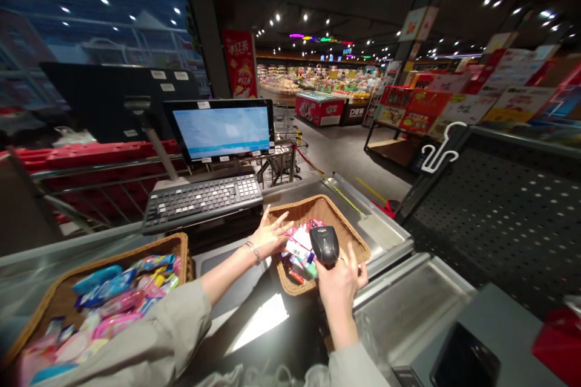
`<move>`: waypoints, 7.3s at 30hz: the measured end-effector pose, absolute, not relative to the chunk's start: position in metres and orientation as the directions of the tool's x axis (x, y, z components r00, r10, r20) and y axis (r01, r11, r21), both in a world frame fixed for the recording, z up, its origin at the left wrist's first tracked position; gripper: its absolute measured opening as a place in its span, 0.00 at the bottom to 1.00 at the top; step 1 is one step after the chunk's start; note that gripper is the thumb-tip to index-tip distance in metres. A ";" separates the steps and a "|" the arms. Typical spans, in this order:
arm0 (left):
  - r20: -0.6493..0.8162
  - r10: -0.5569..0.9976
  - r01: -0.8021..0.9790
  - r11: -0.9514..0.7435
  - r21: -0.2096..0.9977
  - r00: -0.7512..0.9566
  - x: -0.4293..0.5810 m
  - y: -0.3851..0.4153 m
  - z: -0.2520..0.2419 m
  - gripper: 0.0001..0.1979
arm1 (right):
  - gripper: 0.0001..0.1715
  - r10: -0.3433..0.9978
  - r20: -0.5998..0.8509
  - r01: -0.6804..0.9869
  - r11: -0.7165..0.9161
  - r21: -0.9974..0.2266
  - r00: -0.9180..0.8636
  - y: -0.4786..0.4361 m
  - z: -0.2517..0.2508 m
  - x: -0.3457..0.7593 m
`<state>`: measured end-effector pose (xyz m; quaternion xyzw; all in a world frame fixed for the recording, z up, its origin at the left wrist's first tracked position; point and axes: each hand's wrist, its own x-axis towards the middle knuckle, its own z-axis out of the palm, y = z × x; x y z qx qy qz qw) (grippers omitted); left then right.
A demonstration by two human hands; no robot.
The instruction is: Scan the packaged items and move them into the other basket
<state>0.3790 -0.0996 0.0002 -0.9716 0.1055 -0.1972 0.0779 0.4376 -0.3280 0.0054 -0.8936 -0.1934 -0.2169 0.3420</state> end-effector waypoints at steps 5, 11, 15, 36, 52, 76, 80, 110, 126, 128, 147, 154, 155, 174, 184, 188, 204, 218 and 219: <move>0.422 -0.113 -0.041 -0.983 -0.176 0.900 0.390 -0.111 -0.003 0.13 | 0.23 0.152 0.527 0.470 -0.694 -0.546 0.836 -0.336 0.002 0.443; 0.381 0.050 0.099 -0.989 -0.110 0.923 0.387 -0.118 0.007 0.19 | 0.23 0.142 0.508 0.441 -0.719 -0.537 0.850 -0.339 -0.002 0.446; 0.384 0.107 0.148 -0.986 -0.078 0.917 0.375 -0.114 0.011 0.19 | 0.25 0.160 0.495 0.447 -0.711 -0.542 0.854 -0.330 0.000 0.444; 0.404 0.561 0.589 -0.805 0.066 0.722 0.207 -0.078 0.022 0.20 | 0.27 0.533 0.546 0.762 -0.462 -0.453 0.647 -0.229 0.011 0.389; 0.370 0.798 0.839 -0.537 0.082 0.475 0.075 -0.046 0.003 0.19 | 0.23 0.737 0.503 0.875 -0.256 -0.410 0.451 -0.183 0.012 0.330; 0.161 0.816 0.832 -0.548 -0.088 0.555 -0.034 0.035 -0.018 0.23 | 0.21 0.730 0.497 0.858 -0.244 -0.452 0.469 -0.145 0.001 0.301; 0.125 0.822 0.831 -0.547 -0.100 0.556 -0.033 0.042 -0.021 0.25 | 0.23 0.739 0.480 0.855 -0.253 -0.453 0.473 -0.140 0.002 0.299; 0.328 0.742 0.800 -0.594 -0.084 0.585 -0.029 0.045 -0.021 0.13 | 0.22 0.740 0.493 0.866 -0.241 -0.439 0.456 -0.133 0.000 0.296; 0.510 0.671 0.784 -0.621 -0.010 0.538 0.024 0.006 0.009 0.10 | 0.17 0.817 0.458 0.903 -0.165 -0.396 0.350 -0.149 0.013 0.295; 0.525 0.655 0.771 -0.637 -0.002 0.543 0.034 0.002 0.013 0.12 | 0.17 0.827 0.447 0.904 -0.158 -0.396 0.341 -0.152 0.015 0.294; 0.579 0.577 0.711 -0.703 -0.007 0.576 0.102 -0.015 0.013 0.12 | 0.12 0.861 0.424 0.909 -0.097 -0.406 0.281 -0.170 0.029 0.291; 0.586 0.572 0.702 -0.712 0.009 0.574 0.109 -0.017 0.015 0.12 | 0.11 0.862 0.440 0.927 -0.087 -0.365 0.253 -0.172 0.027 0.295; 0.585 0.573 0.701 -0.713 0.012 0.574 0.109 -0.017 0.015 0.12 | 0.11 0.864 0.438 0.929 -0.085 -0.360 0.249 -0.172 0.027 0.295; 0.586 0.552 0.675 -0.738 0.010 0.594 0.124 -0.020 0.020 0.13 | 0.12 0.835 0.455 0.912 -0.123 -0.392 0.308 -0.181 0.029 0.308; 0.557 0.497 0.607 -0.794 -0.016 0.665 0.143 -0.022 0.022 0.17 | 0.14 0.757 0.496 0.886 -0.237 -0.398 0.425 -0.190 0.028 0.332; 0.552 0.463 0.569 -0.822 -0.026 0.693 0.156 -0.024 0.022 0.19 | 0.15 0.712 0.521 0.872 -0.287 -0.396 0.471 -0.197 0.031 0.340; 0.557 0.309 0.406 -0.912 -0.056 0.771 0.216 -0.039 0.032 0.19 | 0.19 0.572 0.569 0.807 -0.427 -0.407 0.590 -0.230 0.028 0.381; 0.575 0.161 0.249 -0.965 -0.078 0.802 0.275 -0.057 0.029 0.17 | 0.20 0.469 0.537 0.708 -0.550 -0.444 0.701 -0.261 0.022 0.414; 0.577 0.148 0.236 -0.969 -0.079 0.803 0.281 -0.058 0.028 0.16 | 0.20 0.461 0.537 0.701 -0.556 -0.447 0.707 -0.263 0.022 0.416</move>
